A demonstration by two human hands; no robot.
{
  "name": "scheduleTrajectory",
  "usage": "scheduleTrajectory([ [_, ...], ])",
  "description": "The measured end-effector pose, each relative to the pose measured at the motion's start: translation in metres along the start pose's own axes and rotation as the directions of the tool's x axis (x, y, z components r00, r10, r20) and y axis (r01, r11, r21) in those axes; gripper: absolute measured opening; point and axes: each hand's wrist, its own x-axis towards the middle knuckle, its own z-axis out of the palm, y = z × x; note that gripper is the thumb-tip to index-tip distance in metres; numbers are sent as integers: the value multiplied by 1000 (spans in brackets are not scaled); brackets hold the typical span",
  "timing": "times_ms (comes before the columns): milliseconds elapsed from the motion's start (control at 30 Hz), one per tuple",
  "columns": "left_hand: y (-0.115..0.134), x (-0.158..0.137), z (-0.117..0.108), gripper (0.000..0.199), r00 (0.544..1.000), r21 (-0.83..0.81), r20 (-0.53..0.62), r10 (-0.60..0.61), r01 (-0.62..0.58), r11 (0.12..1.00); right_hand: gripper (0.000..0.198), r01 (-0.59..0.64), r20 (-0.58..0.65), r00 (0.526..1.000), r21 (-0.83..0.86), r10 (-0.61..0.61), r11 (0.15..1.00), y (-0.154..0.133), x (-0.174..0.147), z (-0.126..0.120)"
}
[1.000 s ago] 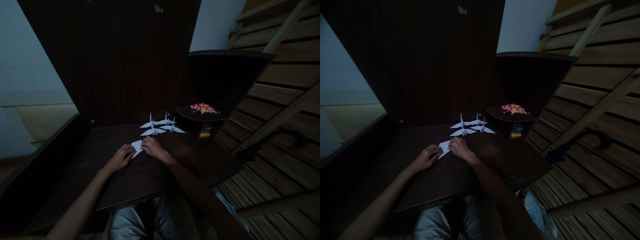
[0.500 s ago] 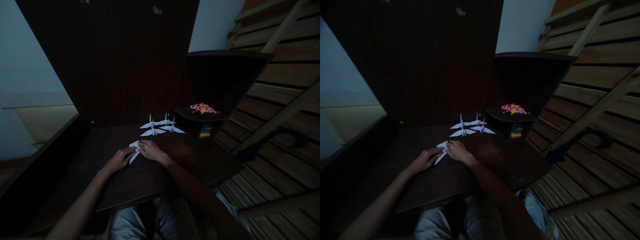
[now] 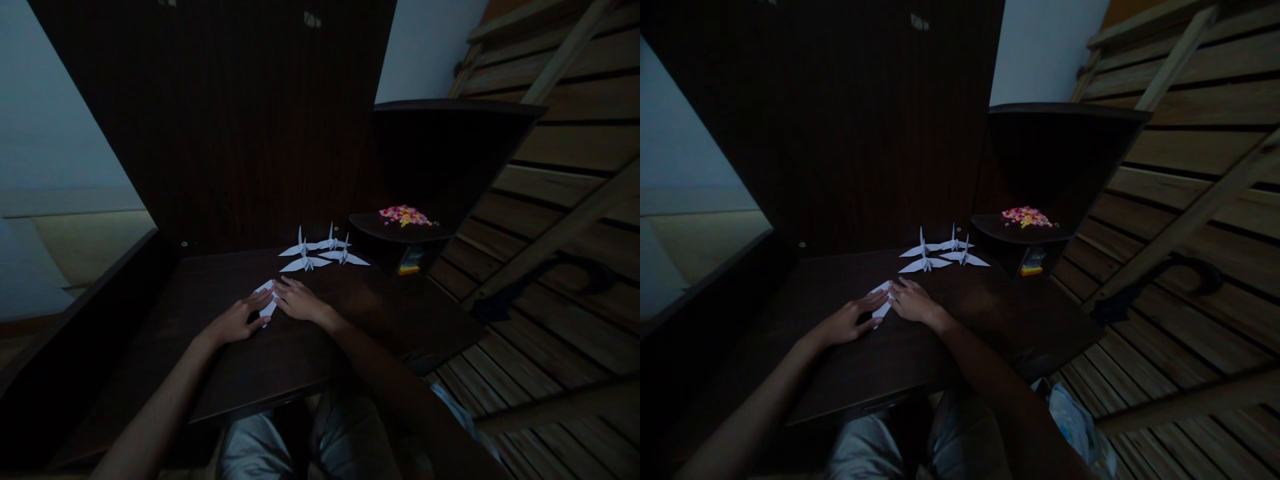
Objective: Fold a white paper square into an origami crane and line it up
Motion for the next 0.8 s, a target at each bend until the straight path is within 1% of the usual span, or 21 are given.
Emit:
scheduleTrajectory([
  [233, 4, -1, -6, 60, 997, 4, 77, -14, 13, 1000, 44, -75, -37, 997, -74, 73, 994, -12, 0, 3],
  [367, 3, -2, -5, 60, 999, -5, 44, -2, 2, 1000, 39, -112, -80, 991, -49, 108, 992, -18, 1, 1],
  [433, 3, -2, -3, 60, 1000, 0, 21, -3, 3, 1000, 36, -159, -112, 981, 18, 160, 987, -17, 2, 1],
  [533, 5, -1, 2, 61, 1000, 29, -16, 6, -6, 1000, 34, -241, -176, 946, 181, 272, 954, -11, 7, 4],
  [600, 7, 1, 5, 61, 999, 60, -49, 21, -18, 998, 32, -244, -209, 926, 301, 313, 922, -6, 10, 7],
  [667, 11, 3, 8, 60, 996, 94, -87, 30, -22, 995, 34, -225, -217, 915, 425, 340, 877, -2, 13, 9],
  [733, 15, 4, 10, 58, 992, 120, -120, 42, -28, 992, 37, -218, -203, 905, 533, 373, 818, 1, 15, 10],
  [800, 18, 6, 11, 56, 988, 135, -147, 56, -36, 990, 37, -232, -176, 895, 602, 410, 764, 3, 16, 9],
])
